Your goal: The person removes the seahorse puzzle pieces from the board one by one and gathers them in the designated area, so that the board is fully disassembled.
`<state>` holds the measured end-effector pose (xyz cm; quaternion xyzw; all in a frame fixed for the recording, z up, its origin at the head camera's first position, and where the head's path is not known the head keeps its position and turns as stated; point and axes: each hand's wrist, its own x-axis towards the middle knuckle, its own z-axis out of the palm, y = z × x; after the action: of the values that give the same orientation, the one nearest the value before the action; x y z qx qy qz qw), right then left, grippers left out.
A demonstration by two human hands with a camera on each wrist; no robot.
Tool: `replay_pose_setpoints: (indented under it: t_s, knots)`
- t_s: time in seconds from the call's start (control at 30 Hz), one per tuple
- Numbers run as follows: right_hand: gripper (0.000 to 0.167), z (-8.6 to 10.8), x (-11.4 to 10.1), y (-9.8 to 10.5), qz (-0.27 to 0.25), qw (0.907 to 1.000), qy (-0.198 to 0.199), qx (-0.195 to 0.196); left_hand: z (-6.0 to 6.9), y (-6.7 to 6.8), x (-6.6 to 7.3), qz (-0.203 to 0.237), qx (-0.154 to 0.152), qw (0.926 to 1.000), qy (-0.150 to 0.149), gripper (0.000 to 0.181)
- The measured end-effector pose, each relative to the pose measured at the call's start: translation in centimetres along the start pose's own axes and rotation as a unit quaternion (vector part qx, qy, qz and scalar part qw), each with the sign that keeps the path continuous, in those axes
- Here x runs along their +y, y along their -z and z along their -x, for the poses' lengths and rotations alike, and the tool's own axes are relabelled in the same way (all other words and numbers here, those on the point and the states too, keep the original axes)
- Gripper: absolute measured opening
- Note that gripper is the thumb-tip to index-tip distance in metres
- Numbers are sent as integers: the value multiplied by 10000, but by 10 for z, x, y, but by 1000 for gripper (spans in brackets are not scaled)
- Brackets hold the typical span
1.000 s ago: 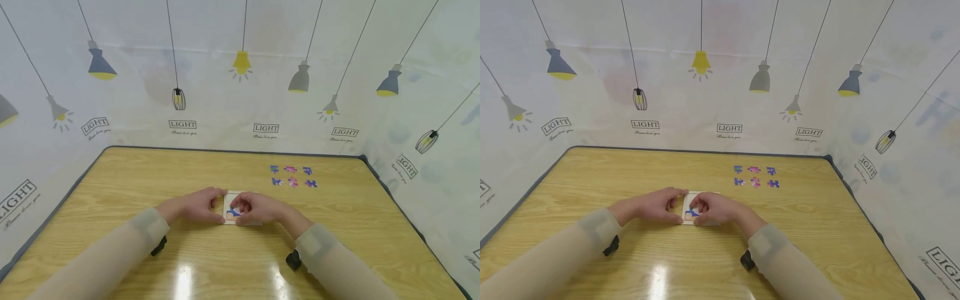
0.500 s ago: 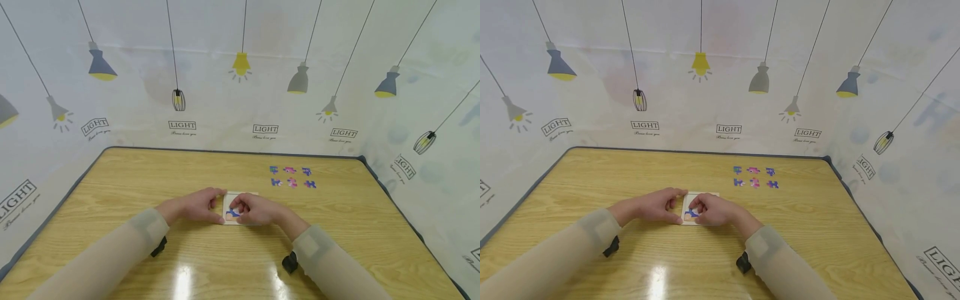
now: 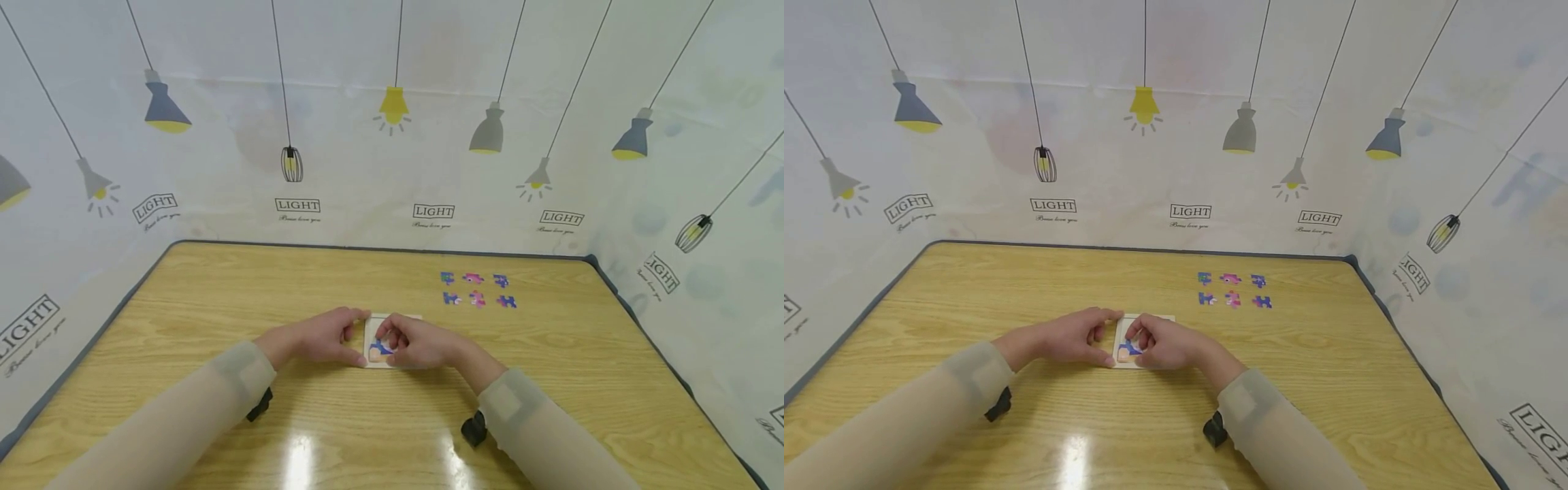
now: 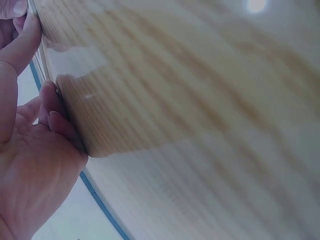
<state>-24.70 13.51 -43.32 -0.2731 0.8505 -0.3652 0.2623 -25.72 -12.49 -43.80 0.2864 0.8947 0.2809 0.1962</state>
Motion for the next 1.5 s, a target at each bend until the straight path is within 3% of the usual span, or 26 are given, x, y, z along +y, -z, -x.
replay_pose_setpoints:
  t_s: [0.4,0.67,1.03,1.5]
  knots:
    - [34,0,6,2,-306,9995,102,1,1,-1,1,88,-6,9999,-79,95]
    - [40,0,6,3,-697,9975,-75,75,0,-1,-1,93,10,9998,-148,95]
    - [33,-2,8,1,-557,9978,-190,312,1,-1,-1,99,-14,9999,-140,94]
    - [34,0,9,1,-347,9991,77,234,1,-1,-1,72,36,9999,-151,94]
